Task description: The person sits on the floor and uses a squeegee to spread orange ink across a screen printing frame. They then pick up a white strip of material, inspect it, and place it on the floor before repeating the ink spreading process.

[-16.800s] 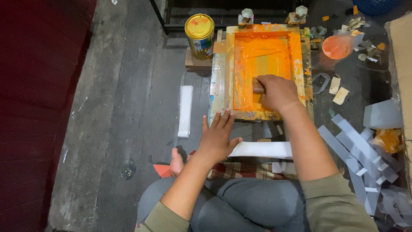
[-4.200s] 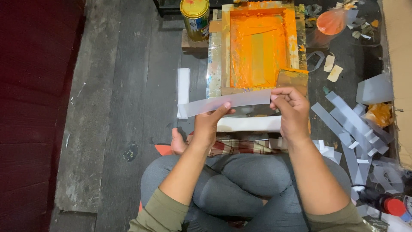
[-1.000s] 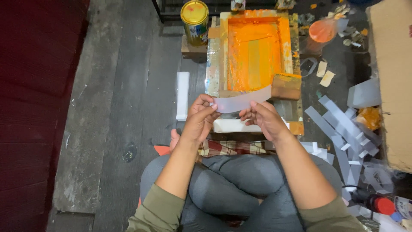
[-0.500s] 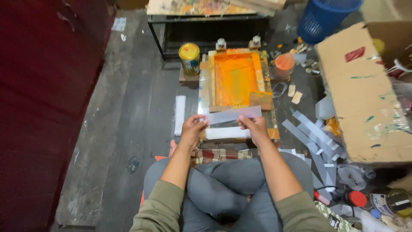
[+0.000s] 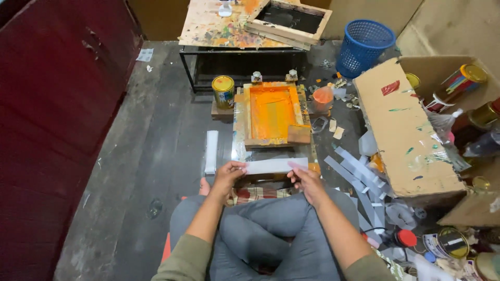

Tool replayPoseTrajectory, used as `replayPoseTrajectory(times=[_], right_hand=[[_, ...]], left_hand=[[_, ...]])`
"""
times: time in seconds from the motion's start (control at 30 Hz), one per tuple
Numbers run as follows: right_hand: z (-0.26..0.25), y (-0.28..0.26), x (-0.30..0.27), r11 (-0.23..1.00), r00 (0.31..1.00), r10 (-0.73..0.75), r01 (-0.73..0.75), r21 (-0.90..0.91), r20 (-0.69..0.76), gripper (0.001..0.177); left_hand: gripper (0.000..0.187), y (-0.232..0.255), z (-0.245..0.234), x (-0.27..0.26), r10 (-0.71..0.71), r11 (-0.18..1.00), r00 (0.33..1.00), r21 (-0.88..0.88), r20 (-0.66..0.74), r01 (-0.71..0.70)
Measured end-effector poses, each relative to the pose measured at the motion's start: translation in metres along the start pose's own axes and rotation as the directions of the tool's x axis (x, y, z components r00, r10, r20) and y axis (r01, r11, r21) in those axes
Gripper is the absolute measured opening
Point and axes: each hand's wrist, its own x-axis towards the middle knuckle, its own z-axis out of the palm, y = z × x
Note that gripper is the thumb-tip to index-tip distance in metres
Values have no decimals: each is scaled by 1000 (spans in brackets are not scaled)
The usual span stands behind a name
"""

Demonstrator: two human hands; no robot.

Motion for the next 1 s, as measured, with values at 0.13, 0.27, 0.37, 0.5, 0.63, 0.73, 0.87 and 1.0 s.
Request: replayPoseTrajectory(times=[0.13, 0.27, 0.37, 0.5, 0.63, 0.73, 0.87, 1.0], right_hand=[[1, 6, -2, 999, 999, 46, -46, -23, 6, 29], [2, 10, -9, 995, 996, 89, -88, -36, 17, 25], [4, -1, -11, 992, 993, 117, -116, -52, 31, 22], [-1, 2, -7, 988, 988, 150, -149, -28, 31, 17], [3, -3, -5, 988, 987, 157, -156, -20, 41, 16], [3, 2, -7, 989, 989, 144, -143, -31, 38, 20], [-2, 14, 3, 992, 990, 125, -125, -6, 60, 16], [4, 4, 4, 996, 996, 72, -74, 45, 57, 16]], left_hand=[[32, -43, -24, 22, -23, 999, 999, -38, 24, 23], [31, -46, -27, 15, -67, 994, 997, -84, 45, 70], [30, -40, -22, 18, -86, 992, 994, -81, 73, 92], [29, -39, -19, 18, -118, 991, 989, -56, 85, 123], [31, -40, -21, 17, -144, 988, 985, -38, 93, 148], [28, -34, -16, 9, -167, 986, 982, -2, 85, 168], [28, -39, -20, 19, -117, 993, 993, -20, 34, 117], [25, -42, -31, 31, -70, 996, 997, -49, -26, 69]])
